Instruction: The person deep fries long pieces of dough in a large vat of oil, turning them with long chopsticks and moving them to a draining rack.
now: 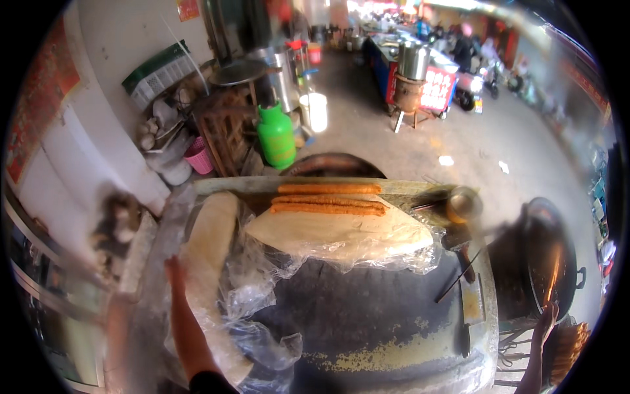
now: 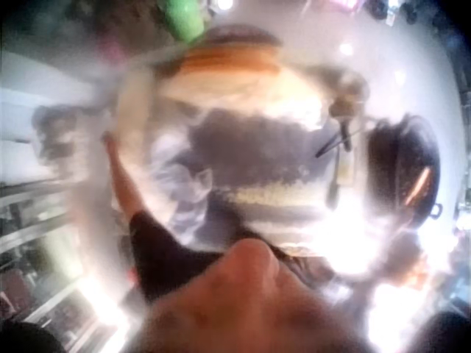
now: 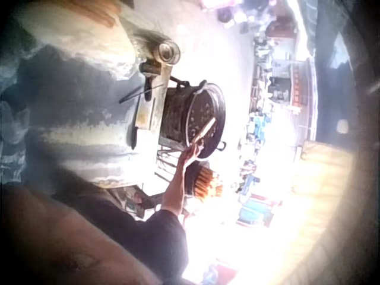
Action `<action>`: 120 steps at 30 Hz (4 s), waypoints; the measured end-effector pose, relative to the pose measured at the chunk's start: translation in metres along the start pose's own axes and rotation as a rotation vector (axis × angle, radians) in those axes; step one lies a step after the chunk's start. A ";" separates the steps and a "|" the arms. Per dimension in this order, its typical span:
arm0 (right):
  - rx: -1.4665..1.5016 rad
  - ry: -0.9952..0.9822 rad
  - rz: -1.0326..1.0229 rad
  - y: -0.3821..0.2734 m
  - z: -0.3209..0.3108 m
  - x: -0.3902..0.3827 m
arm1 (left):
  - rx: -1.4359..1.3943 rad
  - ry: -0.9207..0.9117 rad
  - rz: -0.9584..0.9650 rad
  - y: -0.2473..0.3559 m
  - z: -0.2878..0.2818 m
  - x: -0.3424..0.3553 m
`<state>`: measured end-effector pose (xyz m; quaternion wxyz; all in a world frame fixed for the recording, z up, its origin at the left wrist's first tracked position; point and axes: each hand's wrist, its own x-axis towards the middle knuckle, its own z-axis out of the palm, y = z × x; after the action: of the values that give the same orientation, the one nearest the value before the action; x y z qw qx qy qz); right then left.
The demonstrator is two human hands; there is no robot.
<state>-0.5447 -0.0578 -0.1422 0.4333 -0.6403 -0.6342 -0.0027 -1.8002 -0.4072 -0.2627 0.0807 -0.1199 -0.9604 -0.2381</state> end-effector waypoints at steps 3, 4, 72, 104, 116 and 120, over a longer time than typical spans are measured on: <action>0.037 0.042 0.033 -0.003 -0.022 -0.013 | 0.011 0.195 0.116 0.062 -0.008 -0.034; 0.056 0.050 0.035 -0.006 -0.027 -0.013 | 0.022 0.258 0.150 0.080 -0.016 -0.050; 0.218 0.371 0.136 0.034 -0.111 -0.014 | -0.234 -0.332 1.185 0.257 -0.102 -0.713; 0.555 0.391 0.359 0.098 -0.115 0.032 | -0.025 -0.102 0.953 0.260 -0.086 -0.761; 0.552 0.415 0.351 0.098 -0.112 0.035 | -0.054 -0.051 0.998 0.245 -0.069 -0.754; 0.592 0.418 0.394 0.111 -0.118 0.031 | -0.085 -0.060 1.031 0.254 -0.076 -0.751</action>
<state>-0.3838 -0.0785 -0.1132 0.7105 -0.5829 -0.3711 0.1330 -1.0054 -0.3694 -0.2444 0.1548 -0.5875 -0.7680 -0.2026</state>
